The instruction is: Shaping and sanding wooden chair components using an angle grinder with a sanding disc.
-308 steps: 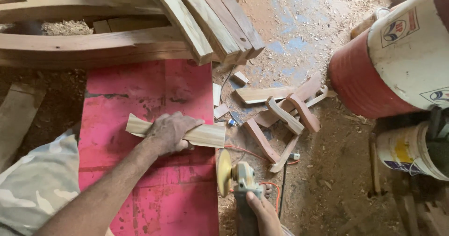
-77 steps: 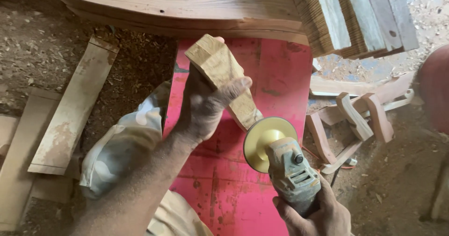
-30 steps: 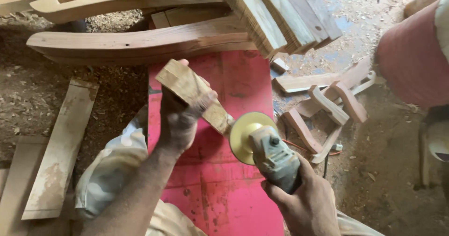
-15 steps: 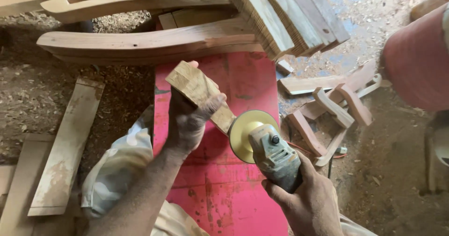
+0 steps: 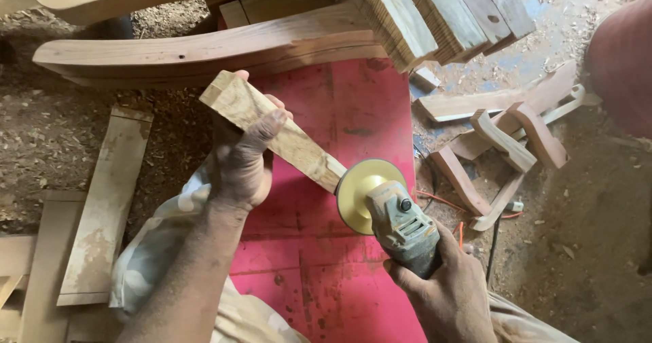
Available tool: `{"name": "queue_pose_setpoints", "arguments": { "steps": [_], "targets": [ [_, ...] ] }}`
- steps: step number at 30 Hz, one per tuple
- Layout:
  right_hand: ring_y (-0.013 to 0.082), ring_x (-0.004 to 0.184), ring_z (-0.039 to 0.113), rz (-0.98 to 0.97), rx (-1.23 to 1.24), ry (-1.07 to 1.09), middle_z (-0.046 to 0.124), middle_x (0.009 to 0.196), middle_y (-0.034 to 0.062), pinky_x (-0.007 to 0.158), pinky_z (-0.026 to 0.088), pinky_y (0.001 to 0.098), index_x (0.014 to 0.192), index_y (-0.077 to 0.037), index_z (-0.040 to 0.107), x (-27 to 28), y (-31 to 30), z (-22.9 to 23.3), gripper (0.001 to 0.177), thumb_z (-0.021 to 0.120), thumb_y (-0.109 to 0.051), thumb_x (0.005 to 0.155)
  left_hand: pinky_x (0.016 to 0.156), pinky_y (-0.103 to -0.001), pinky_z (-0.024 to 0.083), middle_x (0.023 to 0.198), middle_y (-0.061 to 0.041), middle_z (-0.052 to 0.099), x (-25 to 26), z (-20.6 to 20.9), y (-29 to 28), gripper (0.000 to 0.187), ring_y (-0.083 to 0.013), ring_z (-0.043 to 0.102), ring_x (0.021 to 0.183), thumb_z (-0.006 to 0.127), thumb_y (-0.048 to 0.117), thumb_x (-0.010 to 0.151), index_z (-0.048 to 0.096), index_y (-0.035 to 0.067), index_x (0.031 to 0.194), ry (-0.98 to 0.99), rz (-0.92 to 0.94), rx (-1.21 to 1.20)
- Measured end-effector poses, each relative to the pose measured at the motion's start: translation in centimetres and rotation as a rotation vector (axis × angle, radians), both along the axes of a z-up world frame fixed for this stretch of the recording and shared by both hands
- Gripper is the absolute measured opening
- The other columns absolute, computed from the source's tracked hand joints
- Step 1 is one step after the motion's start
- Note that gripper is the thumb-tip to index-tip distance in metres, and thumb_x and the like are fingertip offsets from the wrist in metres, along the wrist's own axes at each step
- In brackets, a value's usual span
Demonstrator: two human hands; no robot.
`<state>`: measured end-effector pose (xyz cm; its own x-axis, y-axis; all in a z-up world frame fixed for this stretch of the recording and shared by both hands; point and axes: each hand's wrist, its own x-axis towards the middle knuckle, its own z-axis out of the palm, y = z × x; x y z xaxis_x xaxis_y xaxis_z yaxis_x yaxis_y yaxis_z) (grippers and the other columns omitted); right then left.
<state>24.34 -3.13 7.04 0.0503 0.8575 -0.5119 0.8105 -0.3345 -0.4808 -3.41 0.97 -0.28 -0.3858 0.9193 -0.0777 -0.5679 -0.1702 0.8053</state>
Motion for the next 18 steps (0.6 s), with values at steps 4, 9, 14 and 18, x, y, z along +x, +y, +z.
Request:
{"name": "queue_pose_setpoints", "arguments": {
  "steps": [4,9,14,18],
  "targets": [
    [0.0299,0.089,0.078,-0.004,0.026,-0.058,0.08,0.092,0.0149,0.08,0.058,0.042,0.134,-0.017,0.066,0.5,0.0,0.1,0.077,0.088,-0.037,0.062,0.095,-0.041,0.058,0.109,-0.009,0.062,0.0,-0.4,0.0,0.077,-0.0205,0.064,0.101,0.08,0.003,0.087,0.038,0.008,0.151,0.006,0.0,0.032],
    [0.0286,0.092,0.08,-0.021,0.033,-0.038,0.081,0.095,0.0128,0.081,0.059,0.0421,0.137,-0.02,0.063,1.3,-0.4,1.4,0.082,0.085,-0.038,0.061,0.095,-0.036,0.06,0.111,-0.008,0.061,2.0,0.4,-0.6,0.076,-0.0181,0.064,0.102,0.079,0.004,0.09,0.037,0.006,0.153,0.184,-0.008,0.037],
    [0.0309,0.098,0.077,0.153,-0.003,-0.189,0.081,0.099,0.0118,0.086,0.058,0.0436,0.146,-0.027,0.056,0.8,0.3,3.0,0.091,0.086,-0.046,0.062,0.09,-0.033,0.059,0.111,-0.006,0.061,3.8,0.9,-1.3,0.079,-0.0153,0.064,0.1,0.079,0.005,0.089,0.032,0.003,0.153,0.267,-0.052,0.057],
    [0.0313,0.1,0.077,0.165,-0.028,-0.213,0.08,0.1,0.0132,0.087,0.058,0.0436,0.147,-0.027,0.055,0.0,0.7,3.5,0.092,0.086,-0.047,0.062,0.088,-0.031,0.057,0.11,-0.005,0.06,4.2,0.6,-1.4,0.081,-0.0136,0.063,0.098,0.08,0.006,0.089,0.031,0.0,0.154,0.322,-0.049,0.06]
  ]
}}
